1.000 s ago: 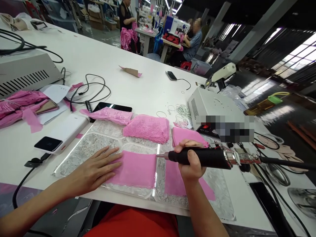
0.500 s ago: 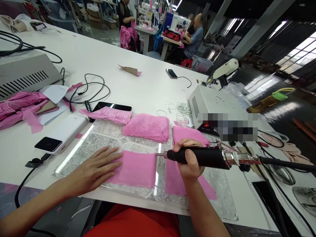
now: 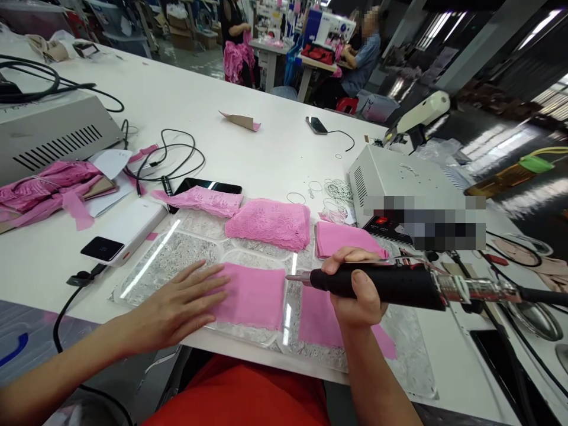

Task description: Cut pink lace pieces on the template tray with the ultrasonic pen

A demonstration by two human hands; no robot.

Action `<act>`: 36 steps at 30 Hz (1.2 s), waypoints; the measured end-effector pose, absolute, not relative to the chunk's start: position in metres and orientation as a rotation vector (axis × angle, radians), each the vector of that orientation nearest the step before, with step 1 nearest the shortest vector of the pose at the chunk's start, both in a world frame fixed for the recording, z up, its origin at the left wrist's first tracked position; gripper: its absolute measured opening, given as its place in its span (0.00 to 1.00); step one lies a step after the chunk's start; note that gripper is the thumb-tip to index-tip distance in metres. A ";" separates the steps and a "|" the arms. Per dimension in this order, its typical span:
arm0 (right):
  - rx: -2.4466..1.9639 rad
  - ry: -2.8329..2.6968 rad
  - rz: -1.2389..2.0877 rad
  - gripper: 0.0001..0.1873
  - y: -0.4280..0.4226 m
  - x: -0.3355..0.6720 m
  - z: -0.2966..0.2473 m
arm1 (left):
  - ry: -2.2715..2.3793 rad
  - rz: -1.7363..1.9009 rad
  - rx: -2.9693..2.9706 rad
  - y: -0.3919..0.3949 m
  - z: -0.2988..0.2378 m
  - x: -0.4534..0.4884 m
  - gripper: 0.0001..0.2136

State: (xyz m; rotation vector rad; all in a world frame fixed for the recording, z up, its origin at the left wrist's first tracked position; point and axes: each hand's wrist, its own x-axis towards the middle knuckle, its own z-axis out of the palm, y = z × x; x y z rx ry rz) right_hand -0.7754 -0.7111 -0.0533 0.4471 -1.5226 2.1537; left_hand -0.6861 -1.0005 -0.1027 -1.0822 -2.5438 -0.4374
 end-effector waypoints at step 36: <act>0.661 -1.629 2.267 0.06 -0.702 -0.754 -0.059 | -2.418 -0.494 -1.363 -0.914 -0.122 -0.674 0.13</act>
